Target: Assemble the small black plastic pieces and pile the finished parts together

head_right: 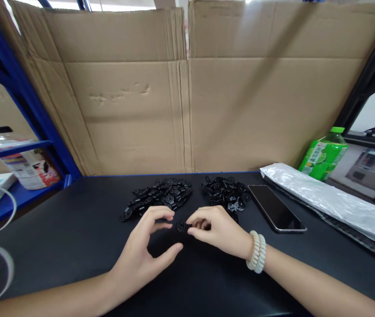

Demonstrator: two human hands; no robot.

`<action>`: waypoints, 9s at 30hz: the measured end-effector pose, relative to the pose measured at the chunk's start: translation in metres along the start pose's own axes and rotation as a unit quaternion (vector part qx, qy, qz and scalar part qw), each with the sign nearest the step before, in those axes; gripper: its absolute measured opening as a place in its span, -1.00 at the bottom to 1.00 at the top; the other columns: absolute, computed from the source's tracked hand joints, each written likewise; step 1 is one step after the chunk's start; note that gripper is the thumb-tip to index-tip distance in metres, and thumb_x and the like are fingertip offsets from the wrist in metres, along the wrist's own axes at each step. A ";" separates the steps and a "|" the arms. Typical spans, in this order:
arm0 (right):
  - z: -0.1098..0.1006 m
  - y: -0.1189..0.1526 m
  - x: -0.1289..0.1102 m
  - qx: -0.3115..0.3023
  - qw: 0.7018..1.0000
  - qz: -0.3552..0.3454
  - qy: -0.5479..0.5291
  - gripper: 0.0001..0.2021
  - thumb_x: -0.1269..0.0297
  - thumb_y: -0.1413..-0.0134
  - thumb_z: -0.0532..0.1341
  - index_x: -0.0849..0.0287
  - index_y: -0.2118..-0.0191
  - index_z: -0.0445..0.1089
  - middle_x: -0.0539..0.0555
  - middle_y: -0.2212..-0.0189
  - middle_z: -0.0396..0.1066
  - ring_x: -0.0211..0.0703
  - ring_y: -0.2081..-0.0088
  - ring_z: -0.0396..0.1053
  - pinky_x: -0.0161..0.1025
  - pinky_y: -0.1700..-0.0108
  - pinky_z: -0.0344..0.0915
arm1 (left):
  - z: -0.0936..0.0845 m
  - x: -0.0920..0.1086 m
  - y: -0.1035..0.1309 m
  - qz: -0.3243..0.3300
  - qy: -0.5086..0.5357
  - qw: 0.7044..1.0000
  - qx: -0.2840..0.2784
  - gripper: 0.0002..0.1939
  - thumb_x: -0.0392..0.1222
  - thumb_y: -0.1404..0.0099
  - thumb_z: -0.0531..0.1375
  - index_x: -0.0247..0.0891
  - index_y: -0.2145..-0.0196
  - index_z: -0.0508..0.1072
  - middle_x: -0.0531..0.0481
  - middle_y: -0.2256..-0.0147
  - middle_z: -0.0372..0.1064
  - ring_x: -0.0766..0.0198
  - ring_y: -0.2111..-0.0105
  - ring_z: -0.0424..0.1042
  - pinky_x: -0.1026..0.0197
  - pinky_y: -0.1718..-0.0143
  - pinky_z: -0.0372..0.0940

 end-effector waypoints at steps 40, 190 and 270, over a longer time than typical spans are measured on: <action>0.056 0.015 -0.015 -0.178 0.871 0.143 -0.435 -0.65 0.61 0.26 0.00 0.16 0.28 0.25 -0.05 0.36 0.24 -0.30 0.30 0.32 -0.35 0.28 0.35 | 0.029 0.020 -0.003 0.055 0.084 0.993 -0.060 -0.87 -0.39 -0.08 0.30 -0.33 0.35 0.56 -0.03 0.44 0.44 0.39 0.56 0.31 0.35 0.52 0.30; -0.094 0.009 -0.005 0.179 0.954 -0.059 0.234 -0.56 0.50 0.03 0.14 0.08 -0.02 0.25 0.13 0.02 0.32 0.00 -0.04 0.28 0.04 -0.12 0.20 | 0.034 -0.007 0.005 -0.020 0.048 0.988 -0.145 -0.55 -0.51 -0.16 0.08 -0.14 0.03 0.21 -0.01 0.09 0.25 0.22 0.07 0.29 0.14 0.05 0.35; 0.025 0.011 0.007 0.017 0.899 0.099 -0.426 -0.78 0.32 -0.05 0.29 0.14 0.22 0.24 -0.02 0.31 0.31 -0.27 0.23 0.31 -0.29 0.16 0.25 | 0.022 -0.016 -0.007 -0.080 0.252 0.962 -0.068 -0.80 -0.35 -0.12 0.32 -0.25 0.24 0.55 -0.04 0.27 0.30 0.31 0.34 0.42 0.26 0.35 0.45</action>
Point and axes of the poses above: each hand's wrist, its own y-axis away from the middle knuckle, its own z-axis out of the palm, x = y × z, the point moved 10 cm from there along -y, towards the middle knuckle
